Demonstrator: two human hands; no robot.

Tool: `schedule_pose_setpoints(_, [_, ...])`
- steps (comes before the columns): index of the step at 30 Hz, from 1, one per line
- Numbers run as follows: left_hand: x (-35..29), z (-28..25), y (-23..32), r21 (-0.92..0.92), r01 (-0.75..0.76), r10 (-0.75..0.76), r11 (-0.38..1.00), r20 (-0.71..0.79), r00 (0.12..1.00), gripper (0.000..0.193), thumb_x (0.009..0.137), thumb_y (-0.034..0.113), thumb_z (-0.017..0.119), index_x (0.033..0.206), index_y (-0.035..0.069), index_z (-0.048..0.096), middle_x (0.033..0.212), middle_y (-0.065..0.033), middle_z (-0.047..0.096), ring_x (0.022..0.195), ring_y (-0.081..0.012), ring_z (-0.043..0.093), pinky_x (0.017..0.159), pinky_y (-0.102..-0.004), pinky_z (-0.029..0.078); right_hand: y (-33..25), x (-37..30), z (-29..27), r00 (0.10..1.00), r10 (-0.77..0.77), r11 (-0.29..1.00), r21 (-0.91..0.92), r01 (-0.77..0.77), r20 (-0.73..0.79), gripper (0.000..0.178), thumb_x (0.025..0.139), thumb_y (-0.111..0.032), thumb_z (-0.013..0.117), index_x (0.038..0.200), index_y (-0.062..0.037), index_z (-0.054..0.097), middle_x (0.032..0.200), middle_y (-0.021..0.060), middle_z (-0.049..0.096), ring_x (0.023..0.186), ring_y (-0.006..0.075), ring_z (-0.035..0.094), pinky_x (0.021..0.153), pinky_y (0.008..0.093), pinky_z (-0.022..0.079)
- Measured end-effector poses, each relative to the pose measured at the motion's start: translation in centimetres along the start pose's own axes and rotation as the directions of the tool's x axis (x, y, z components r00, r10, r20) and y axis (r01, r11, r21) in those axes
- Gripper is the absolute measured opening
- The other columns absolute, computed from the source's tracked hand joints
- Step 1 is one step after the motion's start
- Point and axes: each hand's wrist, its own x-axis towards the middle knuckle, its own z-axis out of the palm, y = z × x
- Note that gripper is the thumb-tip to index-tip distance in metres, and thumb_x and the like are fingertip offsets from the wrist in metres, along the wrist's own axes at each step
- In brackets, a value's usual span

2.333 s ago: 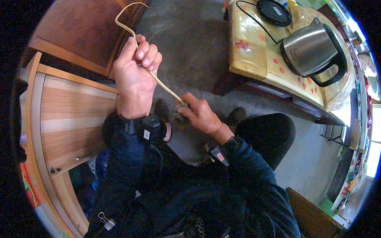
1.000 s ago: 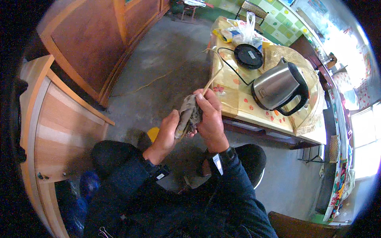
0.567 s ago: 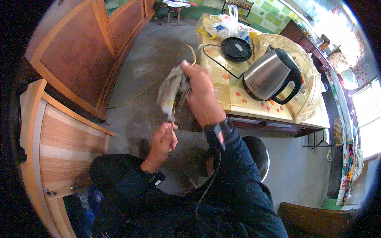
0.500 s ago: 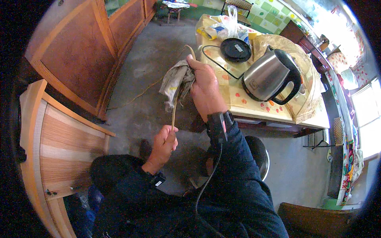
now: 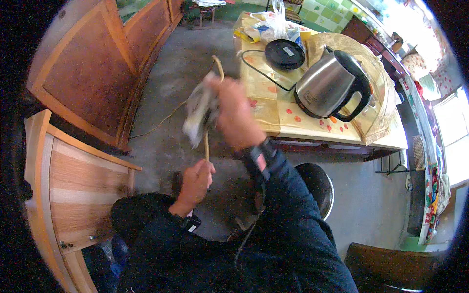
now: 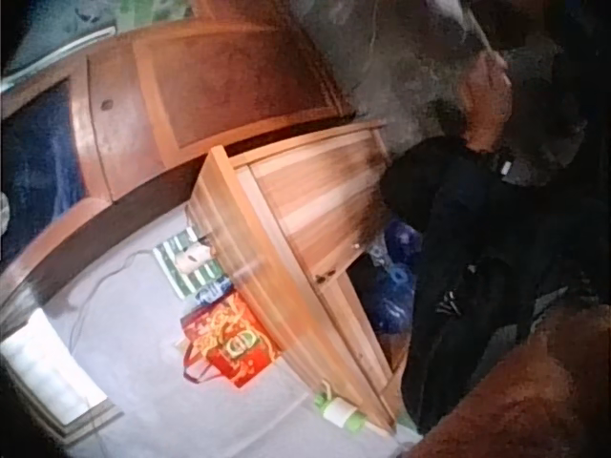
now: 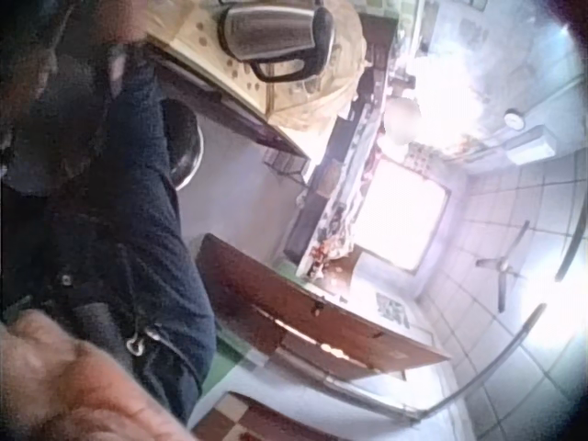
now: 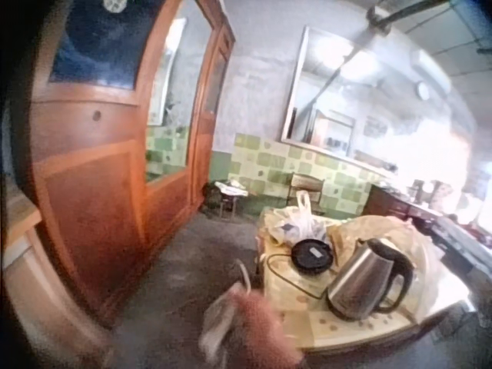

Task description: The person sits on the floor and manipulates a yellow electrical cable with a cloth, repeatedly wiping and pulling the cable and its connector. The person adjusts the cloth around the cable and connector multiple times while seated.

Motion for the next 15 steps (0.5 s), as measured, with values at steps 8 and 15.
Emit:
schedule_pose_setpoints(8, [-0.3,0.0,-0.1,-0.133,0.020,-0.025,0.991,-0.035,0.999,0.032,0.109,0.028,0.057,0.090,0.003,0.065,0.065,-0.0052,0.054,0.060,-0.0134,0.054,0.059,-0.0331,0.043,1.7,1.2,2.3,0.768,0.530,0.153,0.850,-0.504,0.360,0.020,0.099,-0.015,0.071,0.105,0.0045,0.072,0.094,0.0110,0.074,0.079,0.0184,0.072,0.072,0.0336,0.059])
schedule_pose_setpoints(15, [0.5,-0.2,-0.6,0.013,-0.165,0.165,0.986,-0.134,0.977,0.033,0.109,0.029,0.055,0.088,0.005,0.064,0.062,-0.0007,0.053,0.059,-0.0106,0.053,0.058,-0.0324,0.043,-1.1,-0.5,3.6,0.609,0.674,0.259,0.638,-0.725,0.418,0.029,0.088,-0.008,0.081,0.113,0.0021,0.071,0.095,0.0087,0.072,0.086,0.0207,0.069,0.078,0.0357,0.057])
